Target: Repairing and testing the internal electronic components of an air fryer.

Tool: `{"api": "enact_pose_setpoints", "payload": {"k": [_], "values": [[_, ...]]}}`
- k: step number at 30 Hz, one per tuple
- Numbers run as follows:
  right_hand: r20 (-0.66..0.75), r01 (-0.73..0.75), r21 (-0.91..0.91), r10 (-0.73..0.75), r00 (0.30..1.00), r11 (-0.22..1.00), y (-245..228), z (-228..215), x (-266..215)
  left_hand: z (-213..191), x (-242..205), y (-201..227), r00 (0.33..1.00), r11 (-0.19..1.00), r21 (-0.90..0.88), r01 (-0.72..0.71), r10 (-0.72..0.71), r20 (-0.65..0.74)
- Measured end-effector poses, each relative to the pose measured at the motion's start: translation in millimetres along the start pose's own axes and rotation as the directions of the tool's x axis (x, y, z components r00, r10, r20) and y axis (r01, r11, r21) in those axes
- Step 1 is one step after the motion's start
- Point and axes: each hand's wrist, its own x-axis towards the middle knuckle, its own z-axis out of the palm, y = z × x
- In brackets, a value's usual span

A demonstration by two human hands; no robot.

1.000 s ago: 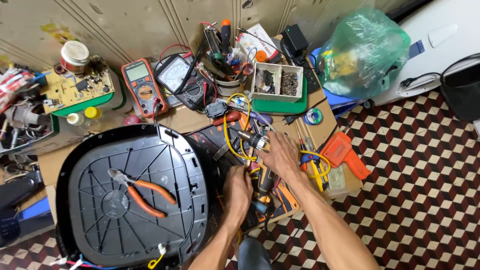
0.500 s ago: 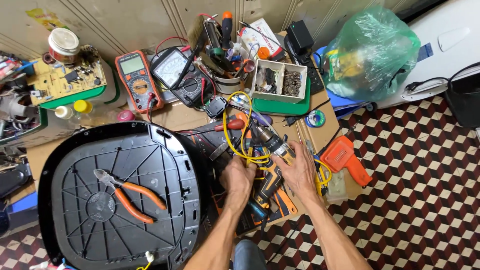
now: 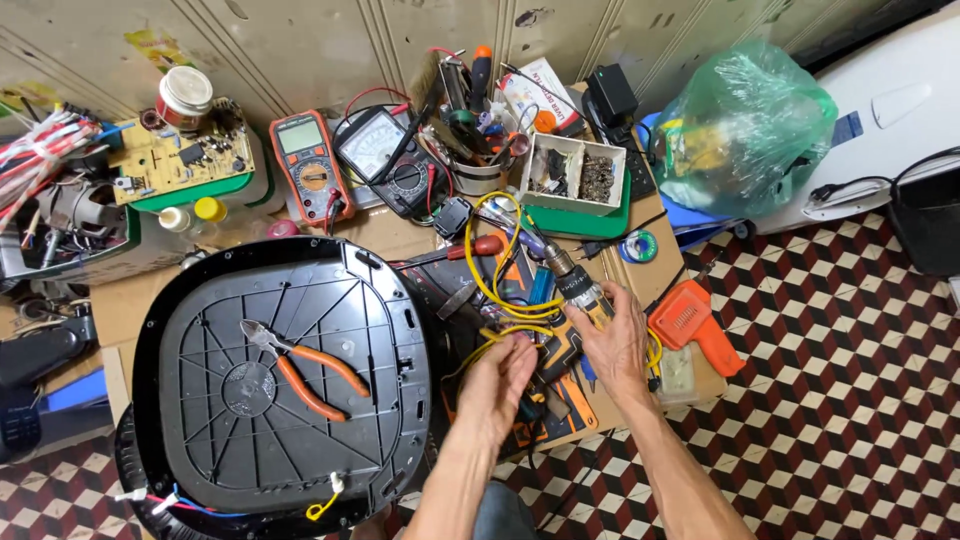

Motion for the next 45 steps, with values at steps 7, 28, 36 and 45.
{"api": "enact_pose_setpoints", "payload": {"k": [7,28,36,45], "values": [[0.032,-0.021,0.034,0.02,0.999,0.999,17,12,5,-3,-25,-32,0.974,0.93,0.294,-0.219,0.19,0.124],[0.81,-0.615,0.566,-0.233,0.538,0.548,-192,48,-318,-268,-296,175,0.746,0.336,0.763,-0.552,-0.21,0.632],[0.829,-0.617,0.259,0.157,0.537,0.743,-351,131,-366,-502,-138,318,0.782,0.211,0.931,-0.297,0.613,0.11],[0.73,-0.439,0.147,0.202,0.652,0.886,-411,186,-386,-516,-12,351,0.798,0.155,0.893,-0.422,0.53,0.286]]}}
